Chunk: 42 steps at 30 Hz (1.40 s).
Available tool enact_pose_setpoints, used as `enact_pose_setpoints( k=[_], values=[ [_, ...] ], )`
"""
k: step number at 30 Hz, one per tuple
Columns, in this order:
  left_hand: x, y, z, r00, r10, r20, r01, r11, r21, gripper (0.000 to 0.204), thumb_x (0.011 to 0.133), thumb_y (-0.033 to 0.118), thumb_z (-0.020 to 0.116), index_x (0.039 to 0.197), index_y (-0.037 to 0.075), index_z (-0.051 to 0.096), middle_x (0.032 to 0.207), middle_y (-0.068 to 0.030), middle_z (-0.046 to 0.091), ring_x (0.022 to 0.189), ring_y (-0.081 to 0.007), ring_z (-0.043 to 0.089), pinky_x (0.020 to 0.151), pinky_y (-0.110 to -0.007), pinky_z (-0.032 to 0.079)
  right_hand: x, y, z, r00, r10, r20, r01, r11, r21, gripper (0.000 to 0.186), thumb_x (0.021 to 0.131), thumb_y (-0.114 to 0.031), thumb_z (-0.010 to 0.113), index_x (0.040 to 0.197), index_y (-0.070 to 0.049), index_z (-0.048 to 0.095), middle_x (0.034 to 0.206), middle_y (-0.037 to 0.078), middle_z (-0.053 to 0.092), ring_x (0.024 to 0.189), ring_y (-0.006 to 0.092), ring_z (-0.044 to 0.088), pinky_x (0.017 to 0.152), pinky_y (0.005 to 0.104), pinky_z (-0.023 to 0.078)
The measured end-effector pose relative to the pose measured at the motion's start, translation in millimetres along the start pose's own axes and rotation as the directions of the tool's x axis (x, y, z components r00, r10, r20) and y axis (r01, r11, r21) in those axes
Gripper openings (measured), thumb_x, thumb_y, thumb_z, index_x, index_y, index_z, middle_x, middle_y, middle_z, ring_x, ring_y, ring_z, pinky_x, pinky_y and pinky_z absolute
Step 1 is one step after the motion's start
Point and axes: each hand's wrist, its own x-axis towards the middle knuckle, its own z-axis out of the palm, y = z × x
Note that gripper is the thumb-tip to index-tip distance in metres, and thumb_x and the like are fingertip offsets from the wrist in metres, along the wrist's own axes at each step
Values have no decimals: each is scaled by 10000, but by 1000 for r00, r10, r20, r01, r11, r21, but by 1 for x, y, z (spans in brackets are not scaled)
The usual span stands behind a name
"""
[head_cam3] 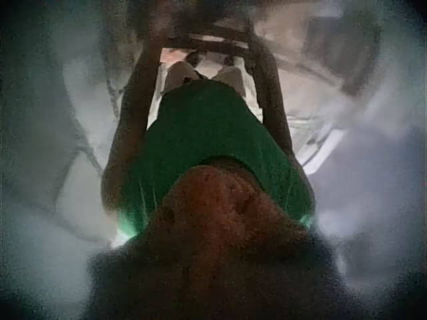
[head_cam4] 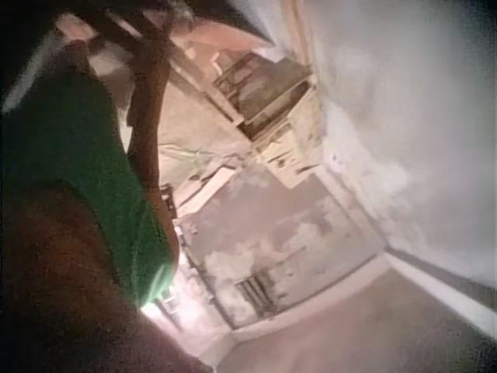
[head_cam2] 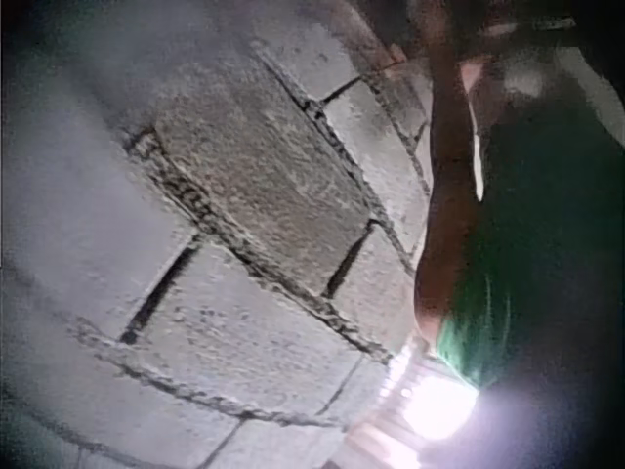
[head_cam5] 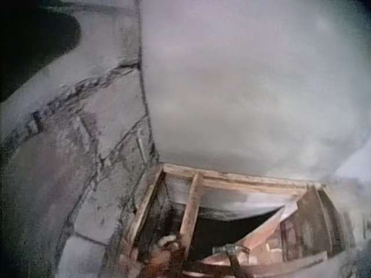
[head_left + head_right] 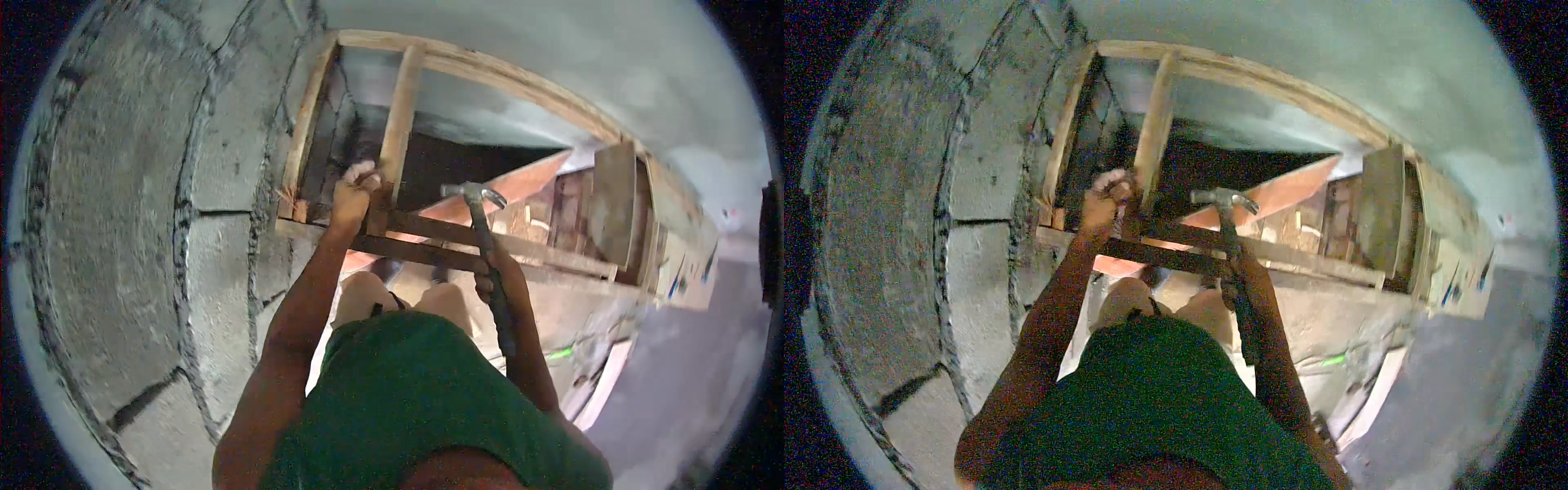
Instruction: Assembling a wooden structure by sawing a plank to size and hammering it into place.
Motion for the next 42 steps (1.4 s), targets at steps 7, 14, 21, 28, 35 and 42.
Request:
enact_pose_setpoints(
  k=[7, 14, 21, 28, 35, 42],
  values=[
    [-89, 122, 79, 711, 392, 584, -623, -36, 782, 423, 738, 136, 705, 1135, 47, 592, 1195, -145, 597, 1165, -344, 534, 991, -433, 444, -13, -72, 8, 874, 159, 459, -31, 962, -272, 699, 847, -342, 588, 1406, 11, 359, 681, 15, 516, 451, 70, 424, 377, 211, 320],
    [-75, 85, 60, 997, 70, -10, -27, 503, 864, 444, 848, 424, 649, 1084, 48, 622, 925, -202, 654, 883, -355, 646, 750, -463, 491, 101, -128, 48, 854, 262, 448, 68, 800, -597, 715, 964, -577, 402, 1350, 22, 456, 701, 0, 547, 484, 82, 453, 425, 215, 350],
    [-42, 48, -13, 995, -53, -82, 89, 828, 553, 494, 903, 457, 623, 1103, 5, 638, 907, -96, 684, 809, -186, 613, 770, -347, 485, 156, -133, 94, 874, -17, 486, 294, 815, -499, 565, 947, -452, 524, 1266, 15, 536, 845, 8, 577, 695, 90, 536, 532, 245, 442],
    [-11, 34, -30, 944, -322, 64, 230, 787, 572, 424, 885, 406, 664, 1066, 23, 673, 951, -48, 693, 876, -137, 610, 783, -297, 477, 198, -95, 127, 959, -260, 113, 259, 641, -723, 455, 922, -313, 583, 1259, -8, 564, 1097, 75, 629, 938, 182, 583, 751, 347, 504],
    [11, -1, -50, 910, -327, 254, 307, 944, 117, 444, 810, 416, 739, 1042, 42, 678, 957, -54, 704, 845, -132, 628, 728, -269, 482, 264, -73, 135, 788, -588, 180, 501, 443, -743, 543, 836, -388, 672, 1125, 65, 595, 960, 226, 682, 930, 381, 655, 783, 439, 522],
    [19, -25, -42, 875, -409, 258, 404, 912, 76, 476, 798, 449, 740, 1141, 132, 651, 1014, 18, 676, 927, -147, 602, 804, -309, 473, 300, -55, 149, 628, -755, 188, 556, 267, -787, 545, 834, -397, 689, 1113, 62, 596, 1041, 274, 642, 1022, 428, 610, 891, 465, 484]
  ],
)
